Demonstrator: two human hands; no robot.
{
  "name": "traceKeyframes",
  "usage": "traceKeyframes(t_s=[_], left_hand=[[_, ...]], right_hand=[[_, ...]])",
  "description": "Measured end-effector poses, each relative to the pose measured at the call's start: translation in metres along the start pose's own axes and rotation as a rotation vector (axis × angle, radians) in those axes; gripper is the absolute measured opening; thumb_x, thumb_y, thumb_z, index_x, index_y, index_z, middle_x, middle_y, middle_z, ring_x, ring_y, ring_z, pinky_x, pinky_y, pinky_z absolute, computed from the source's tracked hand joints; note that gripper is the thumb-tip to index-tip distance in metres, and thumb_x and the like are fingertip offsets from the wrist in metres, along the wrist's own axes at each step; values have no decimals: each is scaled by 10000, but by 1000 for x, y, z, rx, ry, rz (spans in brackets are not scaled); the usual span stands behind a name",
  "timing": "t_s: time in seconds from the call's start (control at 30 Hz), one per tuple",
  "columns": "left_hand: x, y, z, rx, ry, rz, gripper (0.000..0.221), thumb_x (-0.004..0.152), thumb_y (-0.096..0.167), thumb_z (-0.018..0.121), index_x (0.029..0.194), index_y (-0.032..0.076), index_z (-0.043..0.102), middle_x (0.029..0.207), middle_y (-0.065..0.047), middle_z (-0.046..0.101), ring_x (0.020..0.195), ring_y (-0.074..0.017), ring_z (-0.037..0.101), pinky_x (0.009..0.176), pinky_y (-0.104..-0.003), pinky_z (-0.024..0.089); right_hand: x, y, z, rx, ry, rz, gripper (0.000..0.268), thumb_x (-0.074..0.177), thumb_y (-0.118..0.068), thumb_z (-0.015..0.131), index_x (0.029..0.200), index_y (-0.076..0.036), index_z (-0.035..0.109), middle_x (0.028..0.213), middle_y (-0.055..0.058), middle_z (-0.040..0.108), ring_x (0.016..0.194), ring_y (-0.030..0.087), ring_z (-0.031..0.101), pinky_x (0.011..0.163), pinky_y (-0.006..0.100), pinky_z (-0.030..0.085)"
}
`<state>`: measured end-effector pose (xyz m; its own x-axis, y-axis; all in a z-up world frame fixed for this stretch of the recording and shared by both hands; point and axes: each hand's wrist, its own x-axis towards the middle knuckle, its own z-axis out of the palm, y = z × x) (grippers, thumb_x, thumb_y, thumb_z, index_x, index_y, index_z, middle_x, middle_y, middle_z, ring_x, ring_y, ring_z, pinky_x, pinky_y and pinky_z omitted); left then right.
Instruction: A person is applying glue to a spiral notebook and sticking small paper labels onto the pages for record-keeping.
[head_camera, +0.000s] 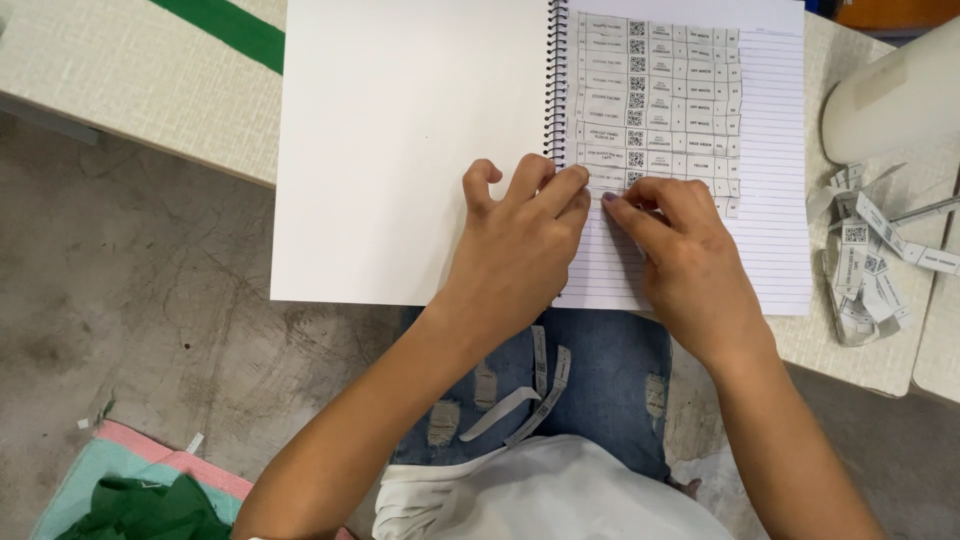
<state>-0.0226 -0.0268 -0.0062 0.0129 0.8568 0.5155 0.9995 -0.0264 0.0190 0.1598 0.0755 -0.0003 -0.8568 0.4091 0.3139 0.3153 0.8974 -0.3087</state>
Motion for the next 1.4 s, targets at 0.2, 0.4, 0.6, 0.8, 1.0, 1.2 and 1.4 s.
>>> traceKeyframes(t_s=[0.2, 0.4, 0.6, 0.8, 1.0, 1.2, 1.4], left_hand=[[0, -3, 2, -83, 6, -33, 343, 759, -22, 640, 1011, 184, 746, 1270, 37, 651, 1123, -196, 544, 916, -506, 337], [1, -5, 2, -97, 24, -31, 340, 717, -40, 649, 944, 198, 737, 1262, 24, 642, 1115, -209, 543, 898, -506, 333], [1, -7, 4, -167, -13, -68, 386, 756, -53, 636, 1032, 198, 738, 1304, 13, 622, 1138, -224, 527, 891, -533, 326], [2, -9, 4, -107, 14, -55, 359, 764, -49, 650, 989, 219, 731, 1310, 8, 603, 1108, -229, 534, 897, -519, 324], [0, -9, 7, -68, 24, -46, 371, 794, -18, 674, 1065, 220, 761, 1336, 24, 593, 1135, -217, 529, 917, -513, 319], [-1, -7, 10, -85, -15, -45, 425, 767, -21, 659, 1127, 187, 744, 1364, 39, 613, 1189, -195, 539, 912, -527, 331], [-2, -6, 12, -68, -12, -61, 433, 806, -13, 640, 1169, 208, 722, 1318, 52, 640, 1161, -187, 552, 929, -506, 308]], right_hand=[[-3, 1, -4, 22, -1, 33, 425, 939, 203, 567, 1321, 42, 662, 1264, 194, 613, 1118, 367, 548, 949, 455, 500], [-4, 3, 0, -25, 20, -14, 390, 938, 216, 574, 1282, 61, 672, 1269, 208, 608, 1093, 380, 546, 956, 478, 480], [-4, 1, -1, 21, 26, 12, 384, 973, 191, 569, 1315, 47, 664, 1265, 200, 610, 1107, 377, 554, 981, 477, 478], [-3, -4, 5, -67, 26, -17, 477, 914, 240, 579, 1343, 39, 636, 1294, 207, 583, 1068, 374, 539, 952, 483, 462], [-3, -9, 9, -132, 26, 18, 513, 873, 260, 553, 1331, 51, 650, 1301, 183, 583, 1089, 369, 516, 945, 484, 459], [-5, -8, 8, -105, 14, 40, 545, 862, 246, 555, 1359, 36, 630, 1332, 189, 568, 1115, 379, 517, 957, 497, 446], [-1, -15, 7, -165, -11, 94, 520, 883, 193, 565, 1356, -9, 646, 1332, 132, 574, 1105, 346, 487, 890, 496, 421]])
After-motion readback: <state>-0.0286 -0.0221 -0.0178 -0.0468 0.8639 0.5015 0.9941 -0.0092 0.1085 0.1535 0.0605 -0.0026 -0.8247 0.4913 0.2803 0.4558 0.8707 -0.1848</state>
